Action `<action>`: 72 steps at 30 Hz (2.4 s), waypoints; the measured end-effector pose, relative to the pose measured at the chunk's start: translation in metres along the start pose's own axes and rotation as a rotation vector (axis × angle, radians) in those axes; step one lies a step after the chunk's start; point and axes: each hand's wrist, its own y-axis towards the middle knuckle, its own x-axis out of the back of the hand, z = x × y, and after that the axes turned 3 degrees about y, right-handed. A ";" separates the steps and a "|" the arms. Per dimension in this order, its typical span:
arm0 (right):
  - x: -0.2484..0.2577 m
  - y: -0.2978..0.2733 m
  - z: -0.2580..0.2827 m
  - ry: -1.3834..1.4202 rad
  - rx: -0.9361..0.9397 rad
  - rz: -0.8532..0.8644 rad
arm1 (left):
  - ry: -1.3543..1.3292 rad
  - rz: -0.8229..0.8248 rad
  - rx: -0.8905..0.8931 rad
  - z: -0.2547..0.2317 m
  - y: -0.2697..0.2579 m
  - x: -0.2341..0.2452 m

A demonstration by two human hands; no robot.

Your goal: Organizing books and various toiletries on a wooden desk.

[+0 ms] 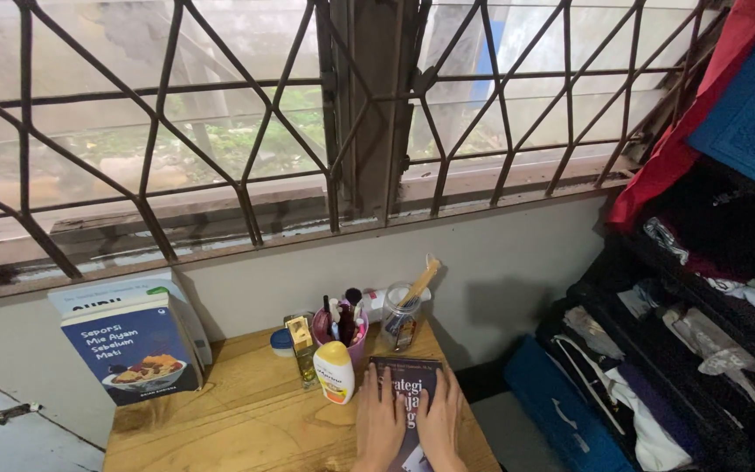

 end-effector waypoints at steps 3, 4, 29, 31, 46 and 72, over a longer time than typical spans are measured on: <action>-0.004 0.000 -0.001 0.034 -0.040 -0.015 | 0.005 0.022 0.015 0.004 -0.003 -0.003; -0.004 0.000 -0.002 0.030 -0.045 -0.016 | 0.002 0.027 0.013 0.003 -0.003 -0.003; 0.007 0.006 0.002 0.136 -0.113 -0.014 | -0.289 -0.005 0.018 0.000 -0.002 0.000; 0.015 0.008 0.008 0.133 -0.166 0.032 | -0.287 0.037 0.049 -0.005 -0.002 0.003; 0.031 0.022 0.014 0.110 -0.096 -0.045 | -0.434 -0.141 -0.055 -0.031 0.006 0.033; 0.097 0.098 0.175 0.206 0.109 -0.075 | -0.531 -0.423 -0.054 -0.076 0.053 0.181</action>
